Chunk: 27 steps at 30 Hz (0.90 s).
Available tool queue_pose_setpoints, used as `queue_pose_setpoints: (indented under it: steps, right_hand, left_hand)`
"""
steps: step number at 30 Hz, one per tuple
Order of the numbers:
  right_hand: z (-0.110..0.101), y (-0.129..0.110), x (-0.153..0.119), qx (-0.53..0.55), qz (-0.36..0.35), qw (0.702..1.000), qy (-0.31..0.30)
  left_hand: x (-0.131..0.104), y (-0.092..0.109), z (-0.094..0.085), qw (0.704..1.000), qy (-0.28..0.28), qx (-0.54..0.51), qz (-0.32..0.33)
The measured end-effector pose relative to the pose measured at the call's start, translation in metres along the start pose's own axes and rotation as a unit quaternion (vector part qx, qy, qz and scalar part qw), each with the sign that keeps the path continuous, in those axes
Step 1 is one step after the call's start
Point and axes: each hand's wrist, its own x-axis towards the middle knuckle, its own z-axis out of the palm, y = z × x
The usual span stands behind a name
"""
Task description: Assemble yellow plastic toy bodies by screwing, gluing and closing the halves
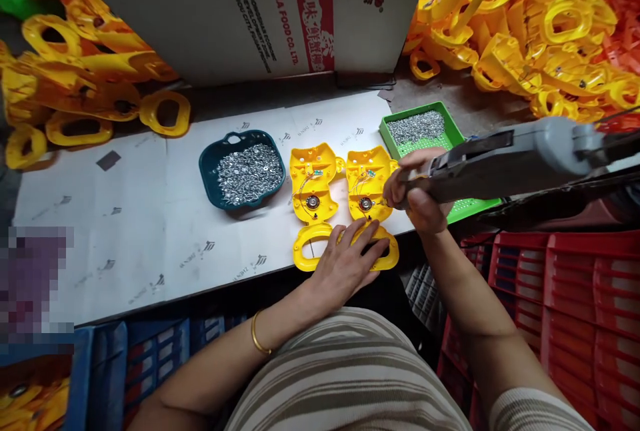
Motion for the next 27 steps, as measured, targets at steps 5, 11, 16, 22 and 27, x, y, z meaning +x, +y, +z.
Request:
queue_pose_setpoints:
  steps: [5,11,16,22,27]
  right_hand:
    - [0.006,-0.045,0.008,0.095,-0.030,0.994,0.038]
    - [-0.010,-0.068,0.002,0.120,0.049,0.991,0.038]
    - [-0.007,-0.066,-0.005,0.082,0.056,0.994,0.045]
    - [-0.007,-0.061,-0.018,0.080,0.083,0.993,-0.031]
    - [-0.011,-0.067,-0.029,0.054,0.110,0.992,-0.016]
  left_hand:
    - [-0.013,-0.008,-0.012,0.996,0.085,-0.017,0.015]
    - [-0.034,-0.123,-0.054,0.933,0.239,0.087,-0.253]
    - [-0.035,-0.194,-0.071,0.954,0.060,0.018,-0.292]
    - [-0.027,-0.195,-0.065,0.951,0.116,-0.037,-0.283]
    - [-0.031,-0.201,-0.065,0.959,0.100,-0.004,-0.267]
